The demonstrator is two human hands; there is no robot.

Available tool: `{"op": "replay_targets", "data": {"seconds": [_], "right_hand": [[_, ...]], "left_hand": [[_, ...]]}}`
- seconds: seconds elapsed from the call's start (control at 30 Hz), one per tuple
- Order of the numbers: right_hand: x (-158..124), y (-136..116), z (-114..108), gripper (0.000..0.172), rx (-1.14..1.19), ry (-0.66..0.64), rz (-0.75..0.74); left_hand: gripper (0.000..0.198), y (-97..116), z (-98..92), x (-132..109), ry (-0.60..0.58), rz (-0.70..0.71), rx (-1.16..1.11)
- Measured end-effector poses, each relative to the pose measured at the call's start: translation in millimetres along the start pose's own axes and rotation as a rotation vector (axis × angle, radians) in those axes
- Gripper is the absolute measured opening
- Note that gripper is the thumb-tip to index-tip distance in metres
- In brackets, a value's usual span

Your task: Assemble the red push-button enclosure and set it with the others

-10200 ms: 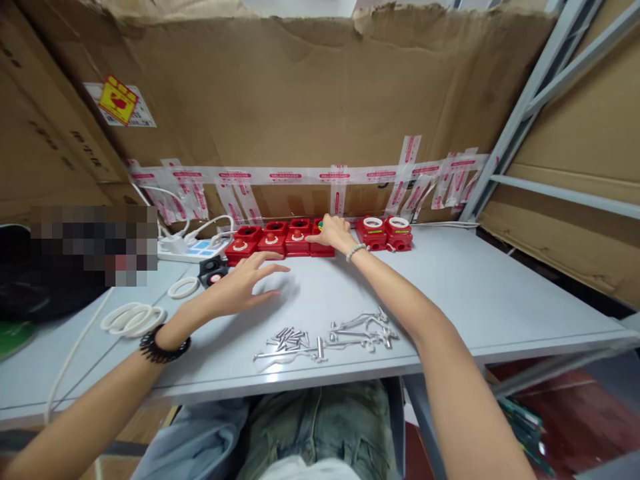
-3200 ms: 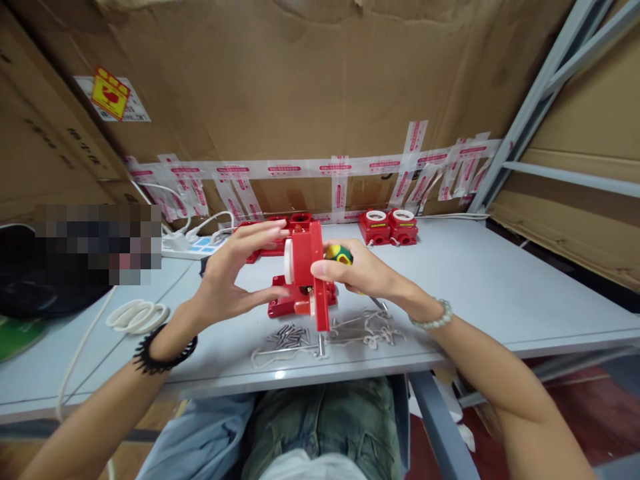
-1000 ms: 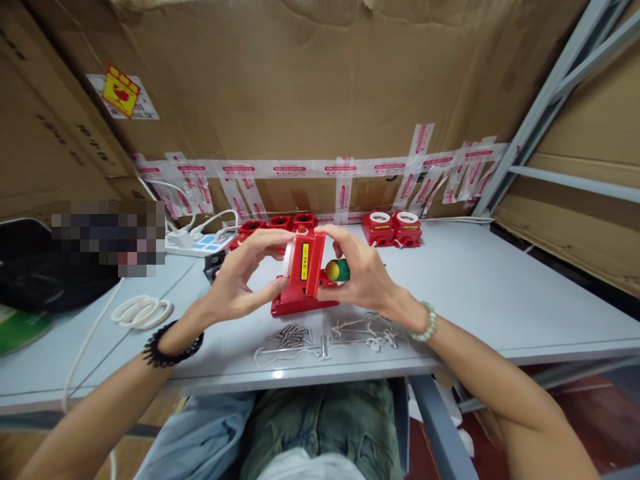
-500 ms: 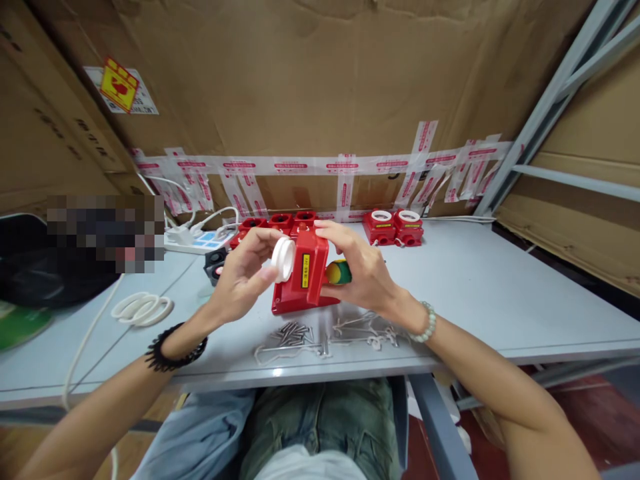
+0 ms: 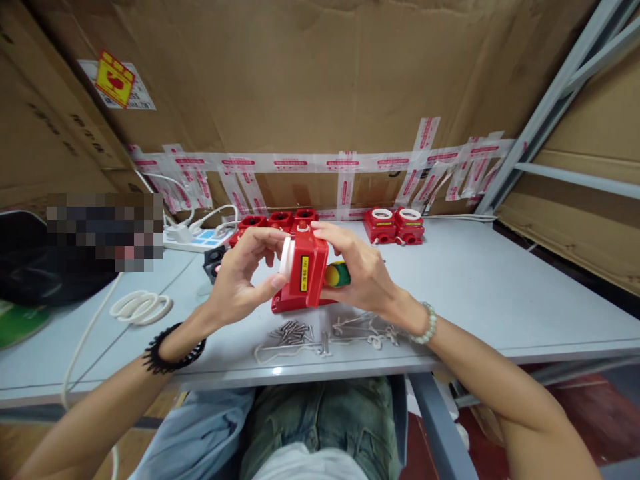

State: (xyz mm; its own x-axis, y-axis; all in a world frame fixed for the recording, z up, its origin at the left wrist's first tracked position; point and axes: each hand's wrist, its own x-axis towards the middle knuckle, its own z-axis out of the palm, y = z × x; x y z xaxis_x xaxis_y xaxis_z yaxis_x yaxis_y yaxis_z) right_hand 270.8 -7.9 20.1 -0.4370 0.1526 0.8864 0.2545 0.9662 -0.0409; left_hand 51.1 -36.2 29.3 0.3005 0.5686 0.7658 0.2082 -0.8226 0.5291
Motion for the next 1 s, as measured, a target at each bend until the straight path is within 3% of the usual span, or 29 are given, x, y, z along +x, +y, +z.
{"op": "replay_targets", "data": {"seconds": [0.57,0.77,1.0], "right_hand": [[-3,-1,-2,0.091,0.031,-0.019,0.09],[1,-4,-3,0.09,0.063,-0.029,0.12],[2,-3,-3,0.087,0.089,-0.018,0.125]], "left_hand": [[0.046,6,-6.4,3,-0.048,0.05,0.016],[0.051,8,-15.3,8,-0.117,0.171,0.1],[0.042,11,-23.4,8,-0.17,0.316,0.268]]}}
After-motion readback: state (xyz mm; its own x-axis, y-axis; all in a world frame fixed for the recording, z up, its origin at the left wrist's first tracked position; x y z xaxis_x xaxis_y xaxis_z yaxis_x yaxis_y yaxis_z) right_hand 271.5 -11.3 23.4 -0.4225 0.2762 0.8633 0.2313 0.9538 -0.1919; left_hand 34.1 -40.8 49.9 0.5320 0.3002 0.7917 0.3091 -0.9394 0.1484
